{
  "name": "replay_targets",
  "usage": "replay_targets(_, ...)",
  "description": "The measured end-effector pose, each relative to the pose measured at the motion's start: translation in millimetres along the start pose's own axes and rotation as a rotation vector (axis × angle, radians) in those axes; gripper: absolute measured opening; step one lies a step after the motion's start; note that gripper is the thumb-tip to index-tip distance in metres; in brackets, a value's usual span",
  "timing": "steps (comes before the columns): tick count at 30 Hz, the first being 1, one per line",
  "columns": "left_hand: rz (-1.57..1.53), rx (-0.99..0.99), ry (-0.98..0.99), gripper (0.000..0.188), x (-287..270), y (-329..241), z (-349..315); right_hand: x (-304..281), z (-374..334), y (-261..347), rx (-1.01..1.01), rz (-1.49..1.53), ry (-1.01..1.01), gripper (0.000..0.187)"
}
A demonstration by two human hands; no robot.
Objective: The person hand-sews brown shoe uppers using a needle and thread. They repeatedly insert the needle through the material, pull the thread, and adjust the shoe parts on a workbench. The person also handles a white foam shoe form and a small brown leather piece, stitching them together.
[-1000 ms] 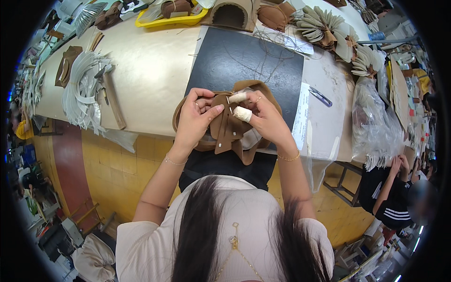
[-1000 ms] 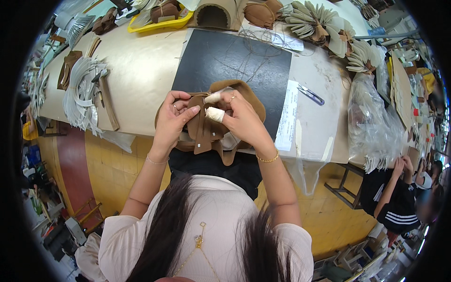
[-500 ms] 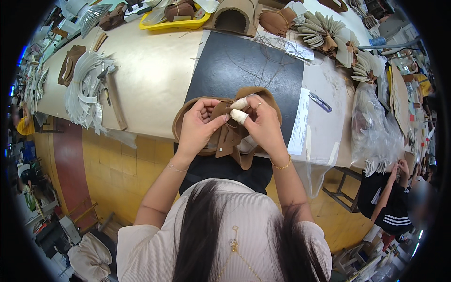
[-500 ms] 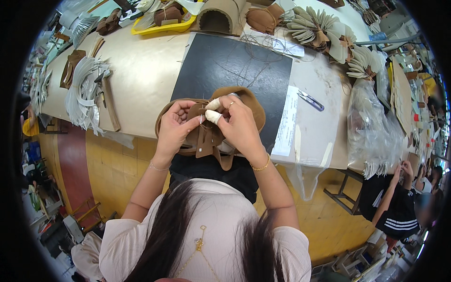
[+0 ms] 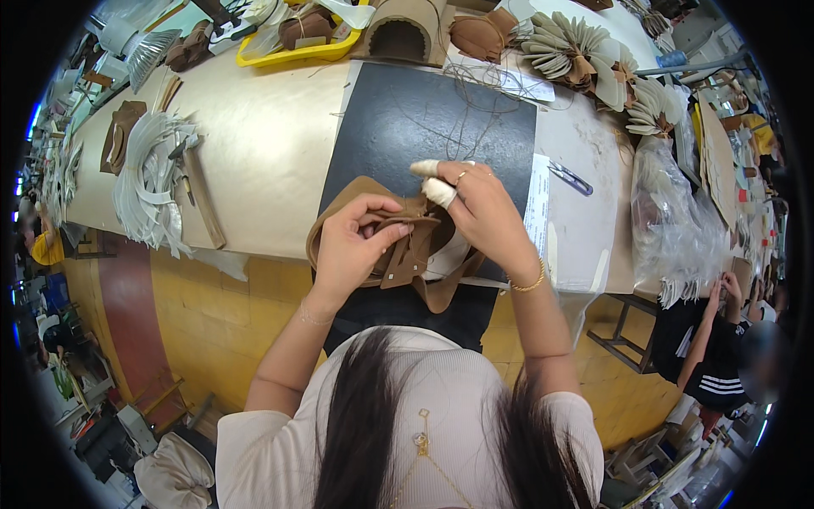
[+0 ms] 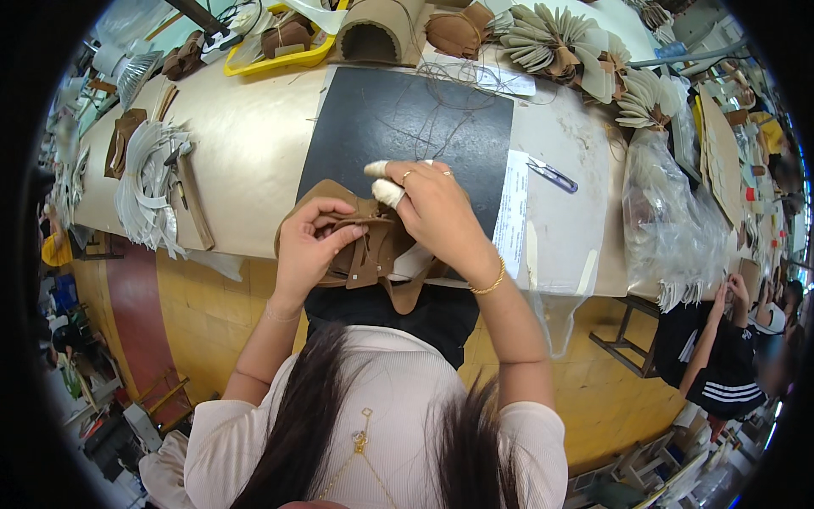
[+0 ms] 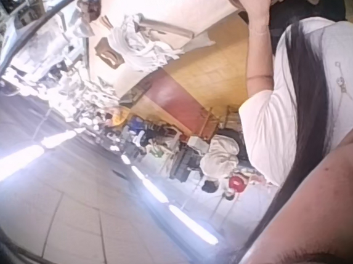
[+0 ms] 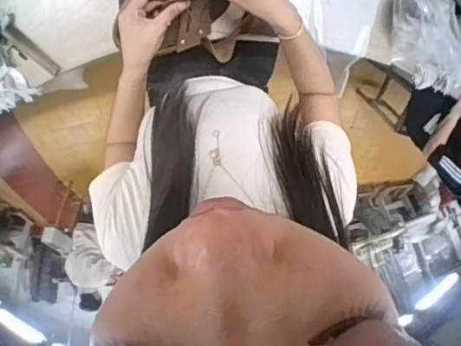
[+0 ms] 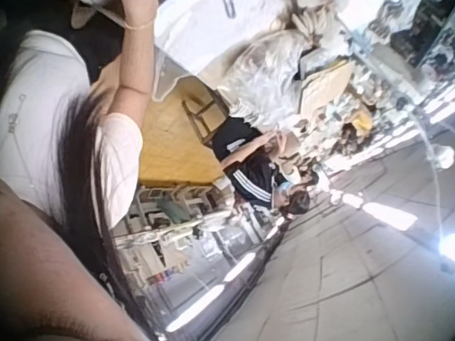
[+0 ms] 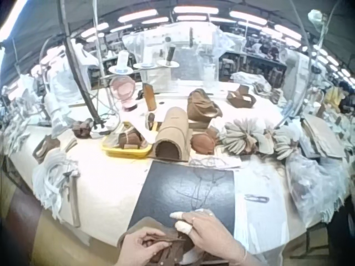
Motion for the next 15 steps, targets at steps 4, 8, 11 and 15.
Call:
replay_targets(4, 0.136, 0.077, -0.001, 0.022, -5, -11, -15, -9, 4, 6, 0.095, 0.166, 0.291, 0.024)
replay_targets(8, 0.233, 0.102, 0.063, 0.022, -7, -22, -20, -5, 6, 12, 0.086, 0.359, 0.39, 0.02)
replay_targets(11, 0.221, 0.045, 0.107, 0.018, -3, -23, -21, -3, 7, 10, 0.105, 0.328, 0.402, 0.013)
replay_targets(15, 0.072, 0.072, 0.126, 0.018, 5, -17, -21, -3, 3, -1, 0.246, 0.376, 0.418, 0.011)
Point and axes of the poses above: each hand's wrist, its own z-axis towards the middle knuckle, its own x-axis out of the palm, y = z × x, the point moved 2 cm from there along z, towards the middle knuckle, and after that the axes turned 15 degrees about z, right-handed, at the moved point
